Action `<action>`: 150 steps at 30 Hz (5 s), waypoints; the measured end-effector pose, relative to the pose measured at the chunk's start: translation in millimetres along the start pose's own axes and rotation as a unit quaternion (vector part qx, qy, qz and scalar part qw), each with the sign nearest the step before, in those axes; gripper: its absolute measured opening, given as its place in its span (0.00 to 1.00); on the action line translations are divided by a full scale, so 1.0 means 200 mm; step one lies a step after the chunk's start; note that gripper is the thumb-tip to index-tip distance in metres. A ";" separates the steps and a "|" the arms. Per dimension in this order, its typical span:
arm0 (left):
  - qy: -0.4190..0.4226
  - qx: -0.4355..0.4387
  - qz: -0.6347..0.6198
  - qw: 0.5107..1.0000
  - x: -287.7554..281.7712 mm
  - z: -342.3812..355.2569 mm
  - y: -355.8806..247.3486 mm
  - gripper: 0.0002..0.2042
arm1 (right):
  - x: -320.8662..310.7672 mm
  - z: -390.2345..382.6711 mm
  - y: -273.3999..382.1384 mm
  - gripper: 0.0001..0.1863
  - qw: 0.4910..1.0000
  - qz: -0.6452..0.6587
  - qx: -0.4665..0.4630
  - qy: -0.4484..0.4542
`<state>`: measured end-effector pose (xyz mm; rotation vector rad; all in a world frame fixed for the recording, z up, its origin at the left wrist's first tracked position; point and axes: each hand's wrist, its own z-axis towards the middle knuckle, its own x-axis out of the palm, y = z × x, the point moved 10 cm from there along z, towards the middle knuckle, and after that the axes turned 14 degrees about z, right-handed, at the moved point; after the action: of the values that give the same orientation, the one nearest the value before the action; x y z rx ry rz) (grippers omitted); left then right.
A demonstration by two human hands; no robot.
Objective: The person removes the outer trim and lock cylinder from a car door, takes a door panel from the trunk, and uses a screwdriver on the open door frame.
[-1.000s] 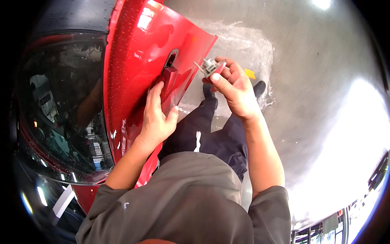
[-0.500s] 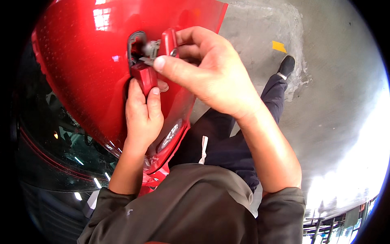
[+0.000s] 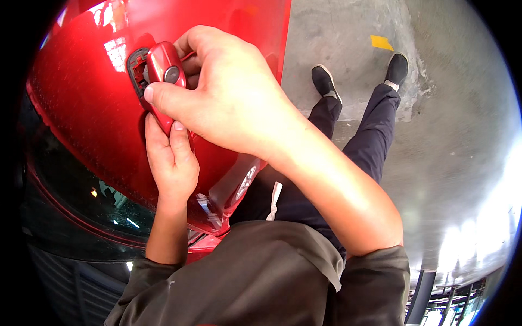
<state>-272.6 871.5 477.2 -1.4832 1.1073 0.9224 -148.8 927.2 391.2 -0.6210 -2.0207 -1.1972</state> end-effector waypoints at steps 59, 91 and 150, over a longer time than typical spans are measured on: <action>-0.015 -0.039 -0.016 0.999 -0.01 -0.02 0.08 0.18 | 0.17 0.07 0.13 0.22 0.977 -0.204 0.055 -0.021; -0.041 -0.010 -0.011 0.999 -0.05 -0.04 0.07 0.22 | 0.23 0.08 0.13 0.19 0.972 -0.213 0.097 -0.001; 0.039 -0.065 -0.026 0.997 0.00 -0.02 0.10 0.21 | 0.21 0.06 0.10 0.22 0.980 -0.160 0.105 -0.047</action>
<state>-291.8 865.9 473.3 -1.6593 1.0771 0.9210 -166.7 949.4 430.2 -0.2580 -2.3537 -1.1284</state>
